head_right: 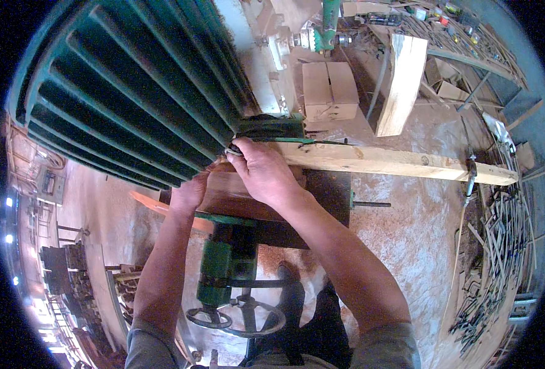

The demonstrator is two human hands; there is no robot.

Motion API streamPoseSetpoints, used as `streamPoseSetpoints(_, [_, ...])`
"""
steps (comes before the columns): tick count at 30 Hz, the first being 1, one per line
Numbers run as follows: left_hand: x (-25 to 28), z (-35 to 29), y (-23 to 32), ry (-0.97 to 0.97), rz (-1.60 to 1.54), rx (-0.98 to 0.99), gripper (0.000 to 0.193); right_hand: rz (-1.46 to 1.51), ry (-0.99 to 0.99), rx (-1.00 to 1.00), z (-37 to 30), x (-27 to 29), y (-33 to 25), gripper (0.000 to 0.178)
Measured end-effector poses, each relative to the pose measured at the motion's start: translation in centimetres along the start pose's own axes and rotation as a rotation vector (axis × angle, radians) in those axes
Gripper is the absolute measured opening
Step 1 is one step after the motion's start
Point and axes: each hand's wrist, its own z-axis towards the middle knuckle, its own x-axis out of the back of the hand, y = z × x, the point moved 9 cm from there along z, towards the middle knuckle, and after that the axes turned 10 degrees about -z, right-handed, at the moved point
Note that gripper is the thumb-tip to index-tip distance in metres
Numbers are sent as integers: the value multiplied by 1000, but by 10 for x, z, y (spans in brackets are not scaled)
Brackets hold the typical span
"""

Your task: The person operates a green industrial spindle moulder to shape a long wooden plank. They guide the wood through the machine, then use a metal file to manually refine the edges of the wood while it is still positioned on the machine's table.

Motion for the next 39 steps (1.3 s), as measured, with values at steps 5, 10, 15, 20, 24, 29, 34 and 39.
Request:
streamPoseSetpoints(5, [-1,5,9,-59,60,56,38,35,113,40,-2,-3,6,21])
streamPoseSetpoints(10, [8,-2,-9,-73,12,46,43,119,133,-84,-7,-7,3,21])
streamPoseSetpoints(15, [4,4,-1,-125,-220,41,47,109,272,-171,-11,-15,15,21])
streamPoseSetpoints(20, [6,-2,5,-70,-62,87,53,519,98,-416,-3,-41,43,27])
streamPoseSetpoints(24, [5,-3,6,-91,32,61,50,647,-70,-507,-1,-48,39,27])
streamPoseSetpoints(29, [6,10,13,-310,-219,139,39,704,-53,-535,-3,-48,44,23])
streamPoseSetpoints(34, [-1,0,-30,-360,-406,392,35,745,-57,-555,-5,-53,24,14])
streamPoseSetpoints(39, [4,18,6,-340,-365,318,31,622,-73,-617,-11,-51,49,9])
